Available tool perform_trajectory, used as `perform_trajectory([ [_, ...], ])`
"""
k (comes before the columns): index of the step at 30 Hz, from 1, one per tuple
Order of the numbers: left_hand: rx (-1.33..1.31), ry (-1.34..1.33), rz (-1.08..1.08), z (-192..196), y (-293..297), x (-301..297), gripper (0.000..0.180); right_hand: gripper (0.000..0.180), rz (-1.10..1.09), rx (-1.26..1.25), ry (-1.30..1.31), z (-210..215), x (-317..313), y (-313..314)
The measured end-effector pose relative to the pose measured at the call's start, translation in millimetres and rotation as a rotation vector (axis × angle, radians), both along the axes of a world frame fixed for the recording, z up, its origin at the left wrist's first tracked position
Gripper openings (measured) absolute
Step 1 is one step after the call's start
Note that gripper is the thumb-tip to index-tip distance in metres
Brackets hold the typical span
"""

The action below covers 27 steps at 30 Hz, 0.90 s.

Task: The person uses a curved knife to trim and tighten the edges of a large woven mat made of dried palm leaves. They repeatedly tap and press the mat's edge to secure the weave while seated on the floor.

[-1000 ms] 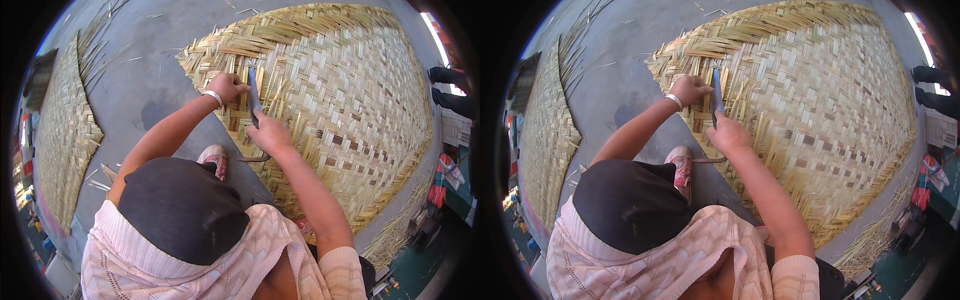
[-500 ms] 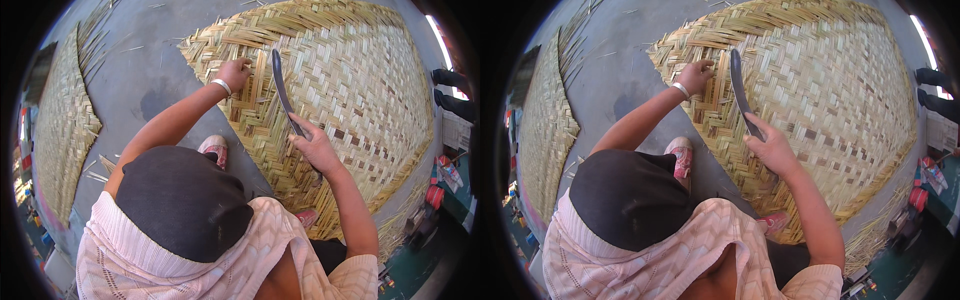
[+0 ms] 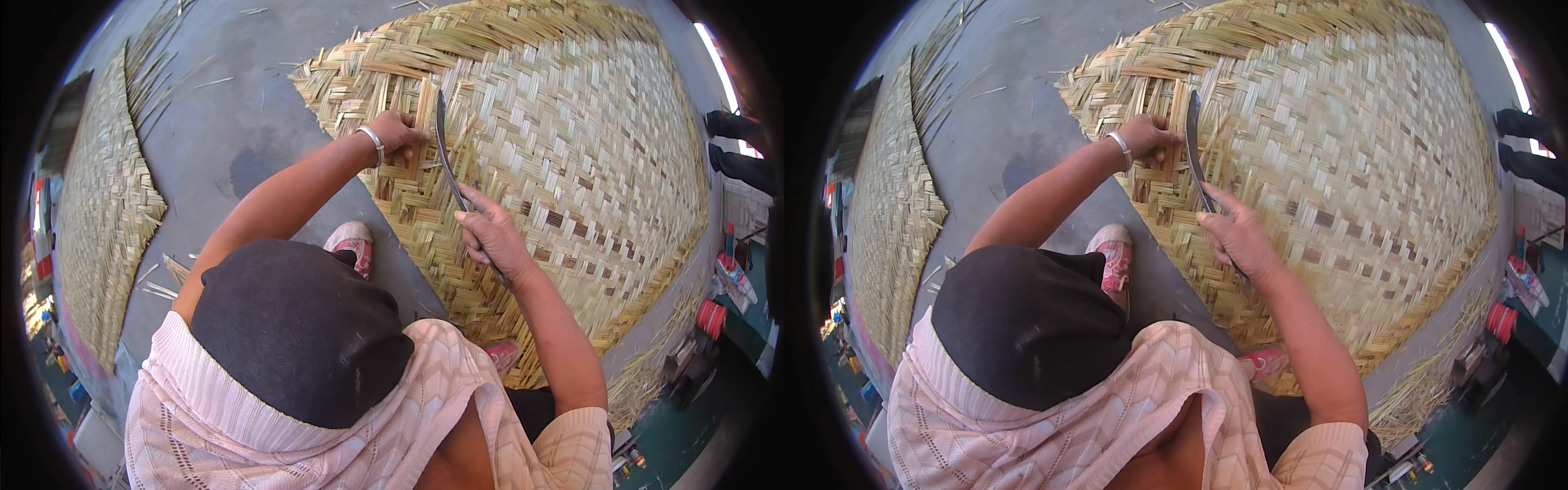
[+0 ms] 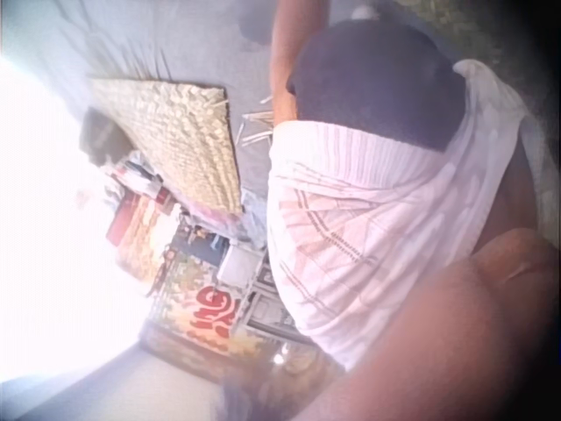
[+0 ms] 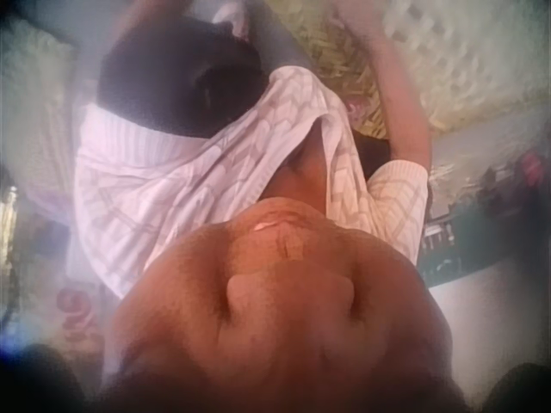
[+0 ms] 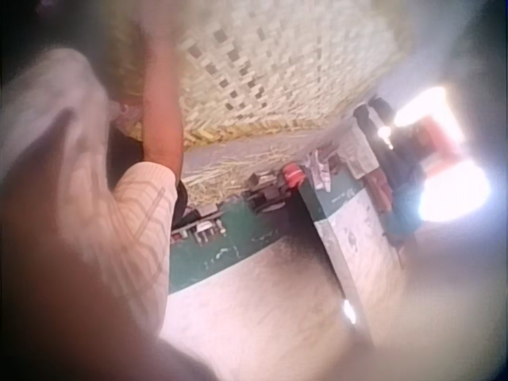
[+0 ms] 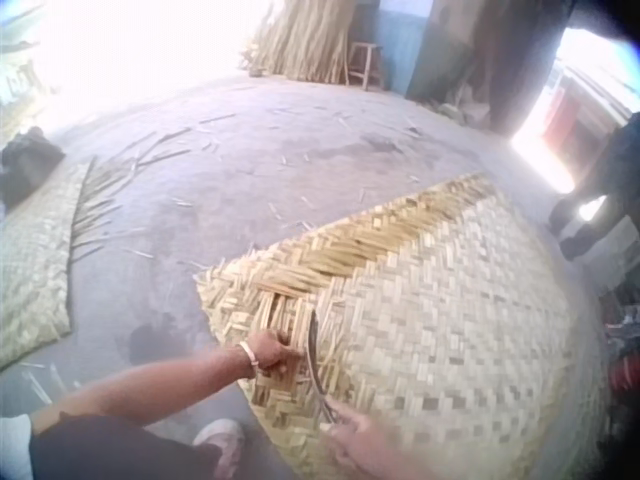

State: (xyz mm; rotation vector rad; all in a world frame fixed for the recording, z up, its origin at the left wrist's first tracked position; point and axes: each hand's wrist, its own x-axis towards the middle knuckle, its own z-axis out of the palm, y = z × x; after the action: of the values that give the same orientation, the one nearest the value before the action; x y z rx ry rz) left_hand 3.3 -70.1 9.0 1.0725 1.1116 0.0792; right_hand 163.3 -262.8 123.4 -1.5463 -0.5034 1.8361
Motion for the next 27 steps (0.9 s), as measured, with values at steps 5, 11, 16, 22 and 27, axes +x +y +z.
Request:
perform_trajectory([
  [5,0.191,0.118,0.117,-8.0,-13.7,0.8,0.023,0.057,0.306,0.014,-0.372,-16.9,5.3,12.7],
  [11,0.047,0.026,0.118,-16.7,-7.9,-14.0,0.026,0.057,0.501,0.116,-0.563,-27.3,6.9,27.5],
  [16,-0.078,-0.055,0.208,-15.3,-4.8,-16.0,0.025,0.056,0.415,-0.033,-0.339,-12.3,18.2,39.6],
  [22,-0.133,-0.096,0.363,-12.8,-9.0,-11.1,0.034,0.051,0.265,-0.18,-0.123,2.7,17.0,44.3],
  [27,-0.121,-0.09,0.348,-9.9,-5.6,-10.7,0.042,0.05,0.265,-0.229,-0.143,-0.6,13.2,41.1],
])
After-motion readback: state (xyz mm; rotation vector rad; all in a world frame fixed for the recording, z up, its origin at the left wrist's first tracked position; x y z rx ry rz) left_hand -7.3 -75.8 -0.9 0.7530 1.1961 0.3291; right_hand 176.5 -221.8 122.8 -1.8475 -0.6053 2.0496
